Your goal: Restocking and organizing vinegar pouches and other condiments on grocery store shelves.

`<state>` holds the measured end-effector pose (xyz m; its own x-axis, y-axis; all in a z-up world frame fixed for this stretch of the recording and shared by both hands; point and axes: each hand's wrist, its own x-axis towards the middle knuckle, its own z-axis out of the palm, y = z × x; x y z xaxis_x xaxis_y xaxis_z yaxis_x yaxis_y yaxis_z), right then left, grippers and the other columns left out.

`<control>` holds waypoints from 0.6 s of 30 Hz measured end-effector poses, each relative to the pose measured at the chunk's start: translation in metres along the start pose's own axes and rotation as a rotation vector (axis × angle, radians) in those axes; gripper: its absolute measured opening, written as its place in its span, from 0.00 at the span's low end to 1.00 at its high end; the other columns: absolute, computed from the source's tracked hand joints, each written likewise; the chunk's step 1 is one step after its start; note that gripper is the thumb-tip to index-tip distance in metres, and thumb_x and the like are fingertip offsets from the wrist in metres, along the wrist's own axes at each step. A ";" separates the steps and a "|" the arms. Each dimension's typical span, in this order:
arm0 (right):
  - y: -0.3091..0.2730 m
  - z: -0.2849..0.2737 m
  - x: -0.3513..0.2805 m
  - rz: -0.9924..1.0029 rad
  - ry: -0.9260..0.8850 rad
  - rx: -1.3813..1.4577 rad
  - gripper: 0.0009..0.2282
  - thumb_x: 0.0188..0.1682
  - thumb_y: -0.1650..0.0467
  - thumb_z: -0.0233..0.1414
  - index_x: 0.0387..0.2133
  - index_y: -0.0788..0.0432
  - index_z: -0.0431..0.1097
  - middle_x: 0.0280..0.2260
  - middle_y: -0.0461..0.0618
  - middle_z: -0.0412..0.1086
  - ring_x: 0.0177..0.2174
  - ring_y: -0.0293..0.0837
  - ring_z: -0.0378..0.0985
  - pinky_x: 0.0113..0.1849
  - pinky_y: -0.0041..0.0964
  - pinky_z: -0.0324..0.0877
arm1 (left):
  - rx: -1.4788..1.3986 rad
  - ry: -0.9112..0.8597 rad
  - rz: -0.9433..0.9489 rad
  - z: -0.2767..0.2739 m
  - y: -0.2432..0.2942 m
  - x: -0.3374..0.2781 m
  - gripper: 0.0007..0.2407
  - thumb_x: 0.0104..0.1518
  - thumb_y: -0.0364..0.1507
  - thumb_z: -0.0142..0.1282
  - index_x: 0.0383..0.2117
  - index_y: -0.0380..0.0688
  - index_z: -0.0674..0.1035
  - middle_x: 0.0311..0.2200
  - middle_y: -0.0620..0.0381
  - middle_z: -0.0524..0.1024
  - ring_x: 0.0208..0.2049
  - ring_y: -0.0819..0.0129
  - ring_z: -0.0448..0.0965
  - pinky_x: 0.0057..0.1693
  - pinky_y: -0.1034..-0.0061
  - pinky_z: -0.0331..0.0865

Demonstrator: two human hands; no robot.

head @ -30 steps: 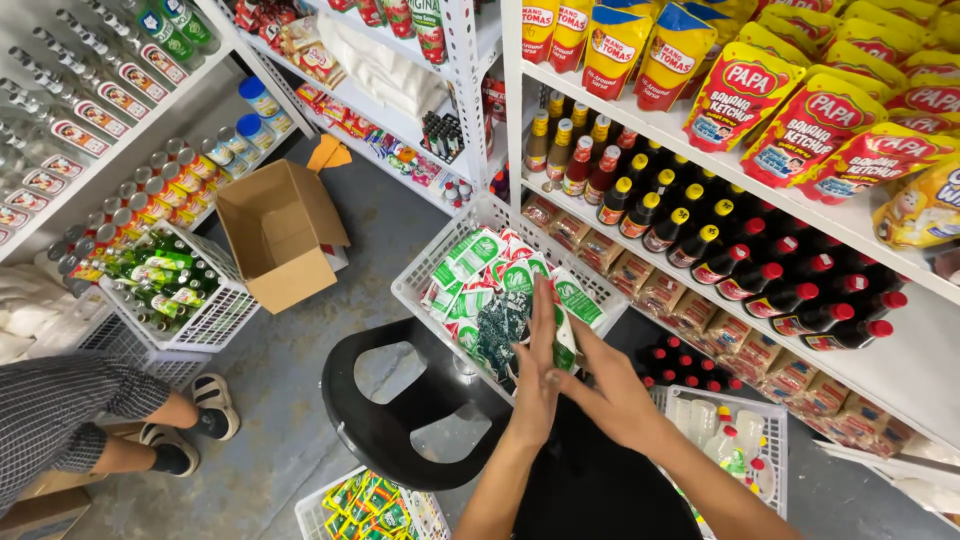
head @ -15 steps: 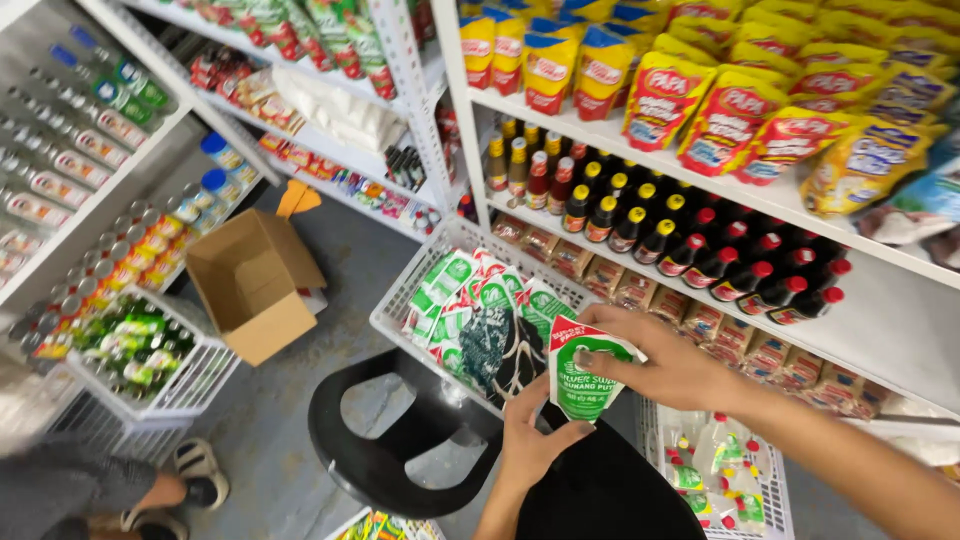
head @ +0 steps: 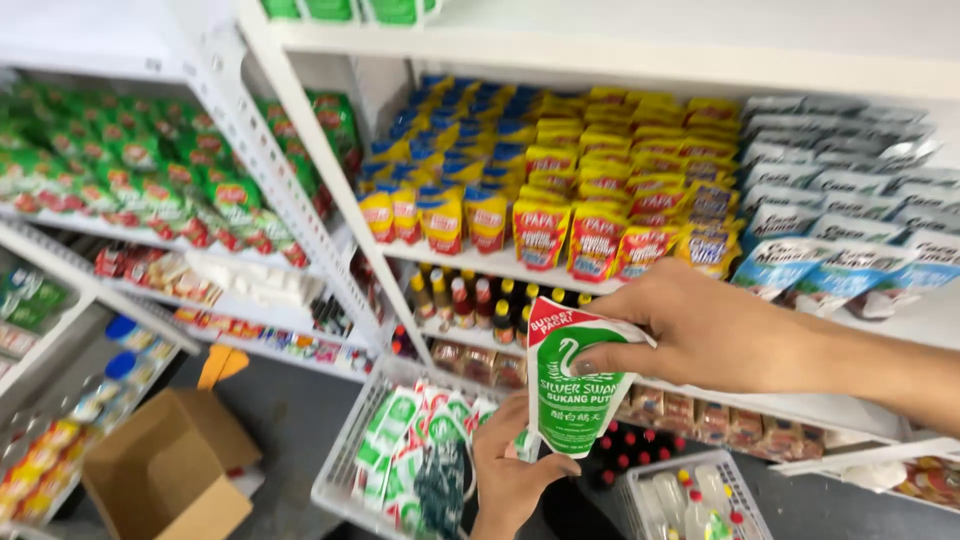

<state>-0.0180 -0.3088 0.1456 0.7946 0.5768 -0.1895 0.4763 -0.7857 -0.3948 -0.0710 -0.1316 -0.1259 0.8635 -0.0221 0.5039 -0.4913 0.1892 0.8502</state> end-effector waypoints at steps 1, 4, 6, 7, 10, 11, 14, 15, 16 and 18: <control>-0.008 -0.017 0.001 0.008 0.022 -0.009 0.14 0.46 0.59 0.58 0.41 0.50 0.81 0.23 0.53 0.77 0.22 0.50 0.76 0.29 0.44 0.70 | -0.006 -0.016 0.018 -0.001 0.007 0.020 0.22 0.38 0.26 0.76 0.42 0.30 0.84 0.44 0.47 0.82 0.50 0.58 0.80 0.59 0.68 0.69; -0.029 -0.067 0.008 0.140 0.019 -0.007 0.14 0.46 0.58 0.57 0.41 0.48 0.81 0.19 0.53 0.76 0.17 0.47 0.76 0.25 0.41 0.71 | 0.074 -0.027 0.218 -0.002 0.027 0.080 0.24 0.38 0.28 0.77 0.43 0.31 0.82 0.45 0.48 0.82 0.51 0.58 0.81 0.59 0.68 0.70; -0.036 -0.094 0.015 0.313 0.018 -0.004 0.15 0.46 0.56 0.58 0.46 0.41 0.80 0.16 0.52 0.76 0.15 0.43 0.77 0.24 0.37 0.73 | 0.109 -0.095 0.327 -0.005 0.038 0.119 0.19 0.45 0.24 0.72 0.45 0.32 0.83 0.47 0.46 0.83 0.54 0.55 0.81 0.60 0.67 0.71; -0.031 -0.104 0.019 0.313 0.044 -0.016 0.15 0.46 0.56 0.58 0.46 0.41 0.80 0.16 0.52 0.76 0.15 0.43 0.77 0.24 0.37 0.73 | 0.105 -0.103 0.353 -0.005 0.043 0.140 0.19 0.45 0.24 0.72 0.45 0.32 0.83 0.47 0.46 0.83 0.54 0.55 0.81 0.60 0.67 0.71; -0.020 -0.138 0.034 0.277 0.178 -0.002 0.17 0.45 0.57 0.60 0.48 0.39 0.80 0.15 0.48 0.77 0.14 0.40 0.78 0.23 0.35 0.74 | 0.261 -0.087 0.396 -0.005 0.055 0.203 0.17 0.45 0.23 0.70 0.43 0.33 0.83 0.44 0.47 0.84 0.50 0.56 0.83 0.55 0.69 0.73; -0.020 -0.152 0.041 0.272 0.229 0.005 0.16 0.45 0.58 0.60 0.47 0.40 0.81 0.15 0.47 0.78 0.14 0.40 0.77 0.23 0.35 0.74 | 0.271 -0.082 0.417 -0.006 0.058 0.223 0.18 0.45 0.23 0.70 0.43 0.34 0.82 0.43 0.47 0.84 0.47 0.56 0.83 0.54 0.69 0.74; -0.025 -0.187 0.061 0.284 0.319 -0.034 0.15 0.45 0.58 0.60 0.44 0.43 0.83 0.15 0.48 0.77 0.15 0.41 0.77 0.23 0.36 0.75 | 0.306 -0.072 0.520 -0.012 0.063 0.276 0.17 0.47 0.23 0.70 0.44 0.34 0.82 0.43 0.48 0.84 0.46 0.57 0.84 0.53 0.69 0.75; -0.027 -0.199 0.067 0.323 0.357 -0.056 0.14 0.46 0.58 0.60 0.42 0.44 0.84 0.14 0.50 0.77 0.15 0.42 0.77 0.24 0.37 0.75 | 0.328 -0.089 0.582 -0.014 0.065 0.295 0.17 0.48 0.23 0.69 0.45 0.35 0.81 0.44 0.48 0.84 0.47 0.56 0.85 0.54 0.69 0.75; -0.025 -0.210 0.075 0.309 0.377 -0.074 0.14 0.46 0.58 0.60 0.42 0.44 0.84 0.14 0.50 0.77 0.15 0.42 0.77 0.24 0.37 0.75 | 0.331 -0.080 0.611 -0.015 0.068 0.311 0.17 0.48 0.23 0.69 0.45 0.35 0.81 0.44 0.48 0.84 0.47 0.56 0.85 0.54 0.69 0.75; -0.019 -0.228 0.089 0.305 0.439 -0.104 0.12 0.46 0.59 0.60 0.39 0.47 0.83 0.14 0.52 0.76 0.16 0.40 0.79 0.25 0.36 0.75 | 0.430 -0.052 0.643 -0.017 0.074 0.336 0.18 0.49 0.22 0.69 0.48 0.35 0.80 0.44 0.49 0.83 0.47 0.57 0.85 0.53 0.69 0.76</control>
<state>0.1293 -0.2934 0.3418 0.9746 0.1888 0.1201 0.2161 -0.9337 -0.2855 0.1844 -0.1086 0.1035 0.3920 -0.0853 0.9160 -0.9046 -0.2171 0.3668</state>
